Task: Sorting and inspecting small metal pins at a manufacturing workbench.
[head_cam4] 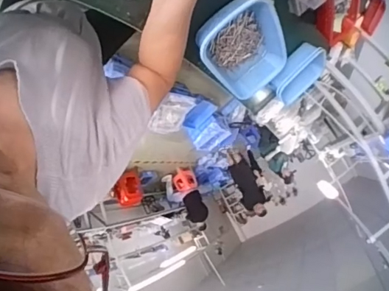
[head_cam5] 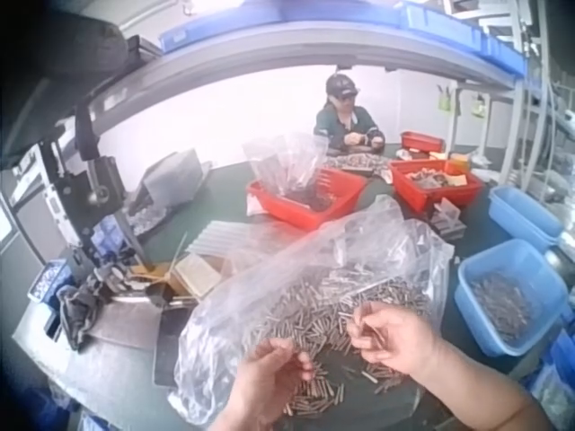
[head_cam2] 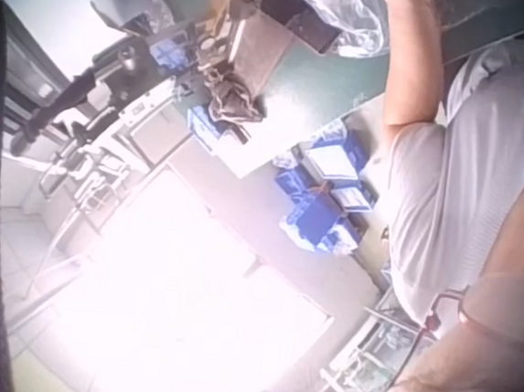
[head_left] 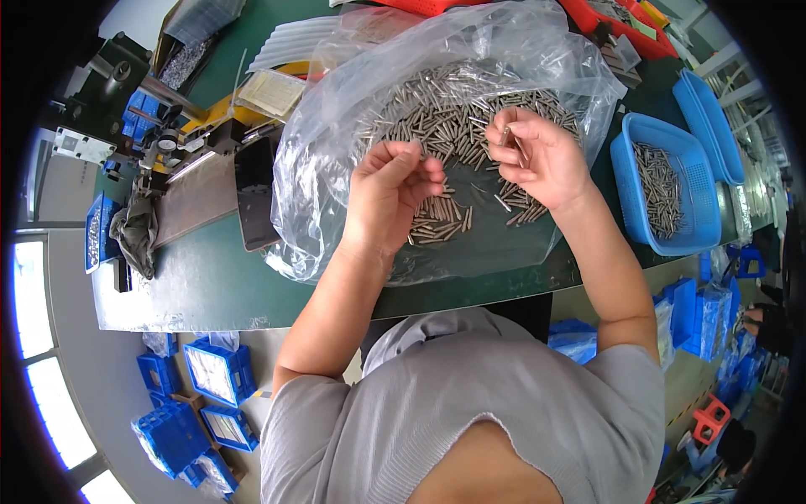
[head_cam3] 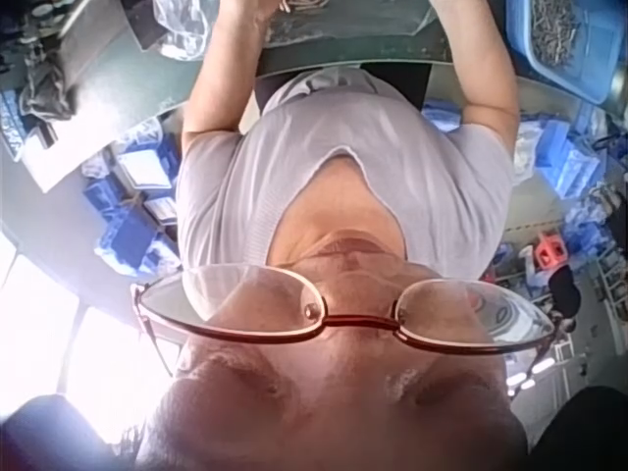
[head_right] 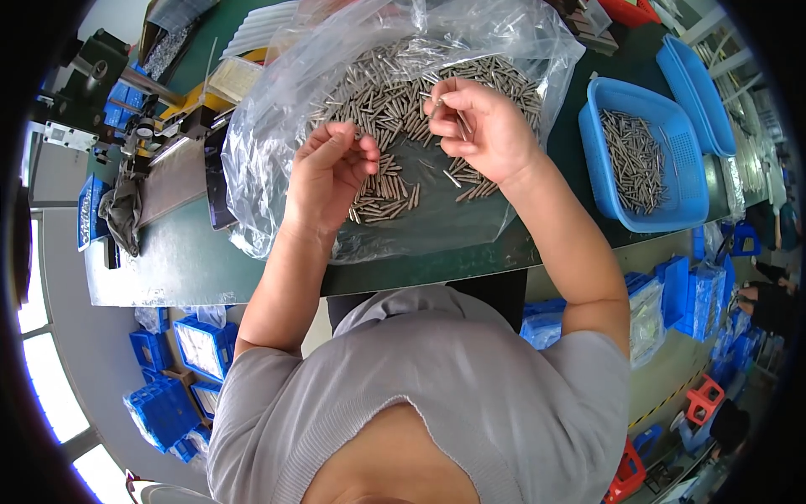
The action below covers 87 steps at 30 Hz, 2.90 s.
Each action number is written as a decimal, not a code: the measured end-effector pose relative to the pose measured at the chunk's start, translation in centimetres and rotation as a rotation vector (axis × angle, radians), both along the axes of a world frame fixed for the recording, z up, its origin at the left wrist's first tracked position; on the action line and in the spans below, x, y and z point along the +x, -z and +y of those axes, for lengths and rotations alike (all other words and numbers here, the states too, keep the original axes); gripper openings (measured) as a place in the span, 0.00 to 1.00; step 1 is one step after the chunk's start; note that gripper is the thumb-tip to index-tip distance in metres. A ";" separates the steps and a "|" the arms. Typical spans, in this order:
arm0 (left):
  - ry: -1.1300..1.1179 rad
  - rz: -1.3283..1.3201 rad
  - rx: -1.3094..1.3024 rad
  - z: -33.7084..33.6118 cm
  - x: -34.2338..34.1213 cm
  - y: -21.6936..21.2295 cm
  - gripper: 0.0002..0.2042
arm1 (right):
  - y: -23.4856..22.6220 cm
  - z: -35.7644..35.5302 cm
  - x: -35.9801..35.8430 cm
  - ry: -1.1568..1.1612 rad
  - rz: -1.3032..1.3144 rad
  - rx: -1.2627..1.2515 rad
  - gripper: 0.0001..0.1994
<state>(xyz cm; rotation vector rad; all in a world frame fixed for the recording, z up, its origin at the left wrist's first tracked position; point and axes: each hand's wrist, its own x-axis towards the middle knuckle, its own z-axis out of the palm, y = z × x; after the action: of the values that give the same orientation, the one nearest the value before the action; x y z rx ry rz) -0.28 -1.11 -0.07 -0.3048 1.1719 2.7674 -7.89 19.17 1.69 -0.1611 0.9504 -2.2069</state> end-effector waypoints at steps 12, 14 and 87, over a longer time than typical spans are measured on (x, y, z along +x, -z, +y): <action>-0.066 0.012 0.010 -0.4 0.1 -0.2 0.05 | 2.2 -3.6 3.1 0.040 1.568 1.026 0.08; -0.065 0.008 0.010 -0.5 0.1 -0.2 0.05 | 2.2 -3.5 2.9 0.005 1.556 1.020 0.07; 0.195 0.041 -0.024 1.3 0.5 0.0 0.04 | -0.9 -1.3 3.6 0.102 0.900 0.657 0.01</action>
<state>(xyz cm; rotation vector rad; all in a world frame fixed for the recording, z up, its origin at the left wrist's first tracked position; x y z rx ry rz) 0.18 0.22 -0.05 -0.1287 1.1762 2.6046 -4.27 17.85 2.62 -0.8414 2.1419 -1.7507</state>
